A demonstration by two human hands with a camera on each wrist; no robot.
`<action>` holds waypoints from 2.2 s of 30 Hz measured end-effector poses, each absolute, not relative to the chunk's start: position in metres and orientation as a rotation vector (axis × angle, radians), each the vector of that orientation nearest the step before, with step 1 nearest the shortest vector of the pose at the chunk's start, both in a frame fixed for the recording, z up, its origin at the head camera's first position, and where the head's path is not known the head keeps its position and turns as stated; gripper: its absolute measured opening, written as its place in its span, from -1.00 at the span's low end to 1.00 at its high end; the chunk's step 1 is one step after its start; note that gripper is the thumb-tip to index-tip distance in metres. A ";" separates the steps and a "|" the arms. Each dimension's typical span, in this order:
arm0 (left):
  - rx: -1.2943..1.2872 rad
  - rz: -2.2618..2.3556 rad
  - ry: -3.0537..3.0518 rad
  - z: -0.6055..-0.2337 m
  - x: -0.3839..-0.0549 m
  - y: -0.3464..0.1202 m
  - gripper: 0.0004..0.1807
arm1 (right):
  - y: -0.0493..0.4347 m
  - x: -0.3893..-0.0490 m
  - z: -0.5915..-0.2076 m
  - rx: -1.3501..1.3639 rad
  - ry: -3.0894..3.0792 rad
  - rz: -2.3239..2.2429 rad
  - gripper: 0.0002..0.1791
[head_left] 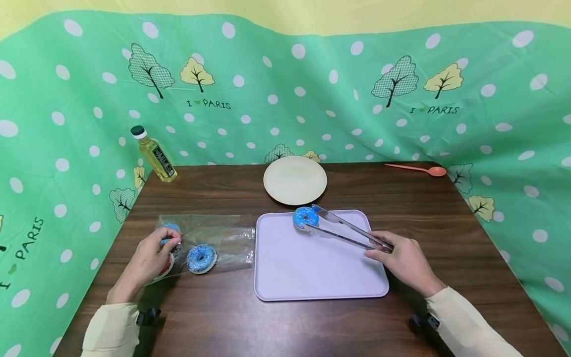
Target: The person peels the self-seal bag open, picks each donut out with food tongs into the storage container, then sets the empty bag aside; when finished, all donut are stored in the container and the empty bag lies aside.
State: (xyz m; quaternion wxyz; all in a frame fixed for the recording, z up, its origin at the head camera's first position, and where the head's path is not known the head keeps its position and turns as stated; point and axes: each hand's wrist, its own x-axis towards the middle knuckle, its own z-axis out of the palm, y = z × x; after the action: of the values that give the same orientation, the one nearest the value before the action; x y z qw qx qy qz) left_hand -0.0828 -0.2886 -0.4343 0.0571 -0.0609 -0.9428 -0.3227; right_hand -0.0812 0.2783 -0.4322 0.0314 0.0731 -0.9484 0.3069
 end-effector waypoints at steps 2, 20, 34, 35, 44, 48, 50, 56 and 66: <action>-0.185 -0.981 -2.860 -0.434 -0.083 -0.288 -0.92 | 0.285 -0.079 -0.433 0.210 -2.929 0.917 -0.44; -0.181 -0.971 -2.868 -0.436 -0.082 -0.289 -0.91 | 0.320 -0.067 -0.440 0.180 -2.897 0.811 -0.49; -0.208 -0.974 -2.847 -0.435 -0.083 -0.289 -0.94 | 0.320 -0.068 -0.435 0.148 -2.959 0.856 -0.37; -0.212 -0.973 -2.846 -0.435 -0.083 -0.289 -0.94 | 0.319 -0.068 -0.435 0.147 -2.956 0.861 -0.37; -0.201 -0.964 -2.854 -0.434 -0.081 -0.291 -0.92 | 0.301 -0.077 -0.428 0.234 -2.886 0.888 -0.45; -0.206 -0.982 -2.872 -0.434 -0.081 -0.290 -0.94 | 0.283 -0.083 -0.426 0.293 -2.909 0.946 -0.44; -0.209 -0.993 -2.881 -0.435 -0.081 -0.289 -0.94 | 0.272 -0.086 -0.424 0.322 -2.914 0.978 -0.44; -0.220 -0.974 -2.875 -0.438 -0.081 -0.288 -0.94 | 0.236 -0.096 -0.421 0.454 -2.935 1.008 -0.48; -0.276 -0.921 -2.830 -0.442 -0.083 -0.283 -0.92 | 0.179 -0.106 -0.420 0.703 -2.926 1.006 -0.53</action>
State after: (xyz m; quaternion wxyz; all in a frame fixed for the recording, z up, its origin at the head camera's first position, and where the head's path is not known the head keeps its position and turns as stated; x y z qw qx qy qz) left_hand -0.0834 -0.2827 -0.4418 0.0760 -0.0921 -0.9441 -0.3073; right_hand -0.1062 0.1792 -0.4196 -0.0158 0.2214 -0.9220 0.3171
